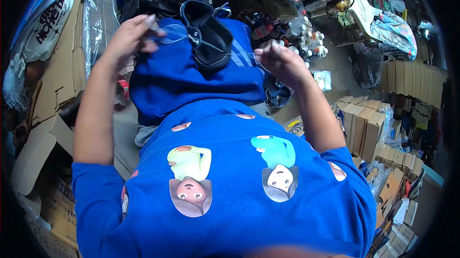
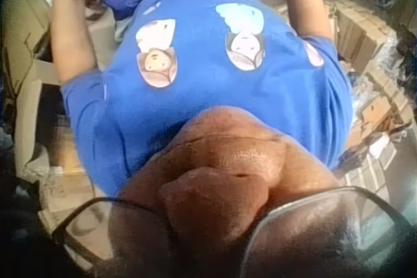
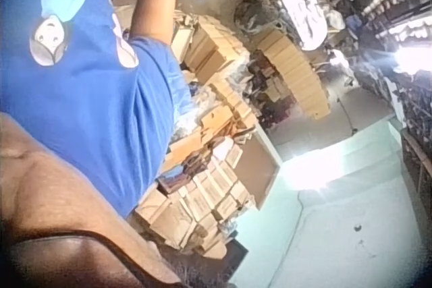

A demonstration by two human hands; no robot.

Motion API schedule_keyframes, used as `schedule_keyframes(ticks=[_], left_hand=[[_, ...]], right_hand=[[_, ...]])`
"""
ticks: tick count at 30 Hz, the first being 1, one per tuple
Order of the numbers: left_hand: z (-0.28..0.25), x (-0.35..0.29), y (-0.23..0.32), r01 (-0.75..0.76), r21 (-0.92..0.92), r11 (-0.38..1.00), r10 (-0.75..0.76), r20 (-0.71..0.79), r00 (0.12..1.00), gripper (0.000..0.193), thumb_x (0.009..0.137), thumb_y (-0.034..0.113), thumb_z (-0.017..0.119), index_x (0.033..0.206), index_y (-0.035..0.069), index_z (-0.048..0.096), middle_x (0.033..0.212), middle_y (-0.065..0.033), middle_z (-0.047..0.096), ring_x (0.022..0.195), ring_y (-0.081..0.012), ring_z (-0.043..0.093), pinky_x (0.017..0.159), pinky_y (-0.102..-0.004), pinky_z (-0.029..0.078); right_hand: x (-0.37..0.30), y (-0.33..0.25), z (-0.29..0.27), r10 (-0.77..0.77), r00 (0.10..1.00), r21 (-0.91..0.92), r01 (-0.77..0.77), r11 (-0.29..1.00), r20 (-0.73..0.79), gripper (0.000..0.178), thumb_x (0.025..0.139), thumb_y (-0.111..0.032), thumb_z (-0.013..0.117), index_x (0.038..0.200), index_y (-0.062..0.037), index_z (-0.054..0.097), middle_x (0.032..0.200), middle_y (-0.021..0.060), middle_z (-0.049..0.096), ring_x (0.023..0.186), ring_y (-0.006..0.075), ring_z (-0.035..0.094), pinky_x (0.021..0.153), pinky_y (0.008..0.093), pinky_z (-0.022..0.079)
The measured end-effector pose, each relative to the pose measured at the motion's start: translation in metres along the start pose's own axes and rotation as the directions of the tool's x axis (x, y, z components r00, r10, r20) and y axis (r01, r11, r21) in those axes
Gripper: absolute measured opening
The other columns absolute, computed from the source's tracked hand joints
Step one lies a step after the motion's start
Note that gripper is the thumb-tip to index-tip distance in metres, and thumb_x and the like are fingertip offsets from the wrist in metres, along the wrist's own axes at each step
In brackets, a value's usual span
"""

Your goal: Hand-stitching the interior lining of a black shoe using a needle and white thread.

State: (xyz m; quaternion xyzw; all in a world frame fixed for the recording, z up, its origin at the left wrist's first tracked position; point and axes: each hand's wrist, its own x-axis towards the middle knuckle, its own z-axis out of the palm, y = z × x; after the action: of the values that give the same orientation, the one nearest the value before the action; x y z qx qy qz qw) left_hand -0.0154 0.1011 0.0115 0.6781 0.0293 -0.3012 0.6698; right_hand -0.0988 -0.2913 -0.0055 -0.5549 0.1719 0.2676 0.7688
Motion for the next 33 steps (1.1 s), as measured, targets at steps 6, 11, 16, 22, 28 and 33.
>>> schedule_keyframes(ticks=[6,11,16,22,28,33], left_hand=[[-0.068,-0.040,0.001,-0.103,0.357,0.928,0.166,-0.151,0.974,0.037,0.073,0.007,0.056,0.110,0.005,0.055,0.104,-0.0071,0.050,0.085,-0.0119,0.053,0.077,-0.0246,0.044],[0.004,-0.041,0.003,-0.294,0.554,0.779,0.383,-0.049,0.923,0.030,0.082,-0.001,0.052,0.109,0.003,0.064,0.105,-0.0064,0.053,0.082,-0.0136,0.057,0.075,-0.0236,0.046],[0.049,-0.060,0.006,-0.202,0.354,0.913,0.218,-0.006,0.976,0.035,0.079,-0.003,0.047,0.110,0.004,0.064,0.095,-0.0027,0.054,0.088,-0.0101,0.050,0.083,-0.0231,0.039],[0.061,-0.062,0.000,-0.344,0.590,0.731,0.427,-0.002,0.904,0.033,0.076,-0.008,0.051,0.103,0.004,0.067,0.090,-0.0075,0.055,0.081,-0.0161,0.056,0.076,-0.0269,0.046],[0.091,-0.048,-0.015,-0.394,0.858,0.331,0.603,0.129,0.787,0.011,0.072,0.008,0.070,0.083,0.011,0.071,0.079,-0.0039,0.060,0.083,-0.0226,0.059,0.074,-0.0363,0.042],[0.097,-0.023,-0.030,-0.467,0.830,0.304,0.740,0.102,0.664,0.015,0.073,0.008,0.070,0.086,0.014,0.072,0.070,-0.0019,0.053,0.076,-0.0192,0.053,0.072,-0.0330,0.039]], right_hand=[[-0.024,-0.041,-0.042,-0.499,0.865,-0.890,0.266,0.371,0.050,0.045,0.076,-0.009,0.068,0.120,-0.0093,0.061,0.112,0.0109,0.058,0.106,0.0215,0.057,0.090,0.0320,0.046],[-0.008,-0.064,0.081,-0.361,0.828,-0.864,0.493,0.102,0.430,0.019,0.079,-0.012,0.071,0.097,-0.0062,0.070,0.094,0.0071,0.062,0.087,0.0196,0.062,0.078,0.0302,0.050],[0.005,-0.035,0.073,-0.313,0.839,-0.877,0.480,0.037,0.446,0.020,0.076,-0.009,0.071,0.096,-0.0089,0.070,0.083,0.0100,0.063,0.078,0.0228,0.064,0.069,0.0324,0.051],[-0.008,-0.010,0.069,-0.377,0.864,-0.871,0.435,0.229,0.333,0.027,0.075,-0.008,0.069,0.101,-0.0137,0.071,0.081,0.0116,0.060,0.078,0.0292,0.062,0.071,0.0350,0.051],[-0.009,0.005,0.066,-0.479,0.737,-0.854,0.518,-0.055,0.477,0.039,0.072,-0.003,0.065,0.108,-0.0199,0.070,0.082,0.0101,0.059,0.074,0.0292,0.058,0.068,0.0394,0.048],[-0.008,-0.003,0.062,-0.355,0.870,-0.842,0.452,0.295,0.342,0.044,0.076,0.005,0.057,0.111,-0.0179,0.069,0.081,0.0061,0.052,0.080,0.0194,0.054,0.077,0.0291,0.045]])
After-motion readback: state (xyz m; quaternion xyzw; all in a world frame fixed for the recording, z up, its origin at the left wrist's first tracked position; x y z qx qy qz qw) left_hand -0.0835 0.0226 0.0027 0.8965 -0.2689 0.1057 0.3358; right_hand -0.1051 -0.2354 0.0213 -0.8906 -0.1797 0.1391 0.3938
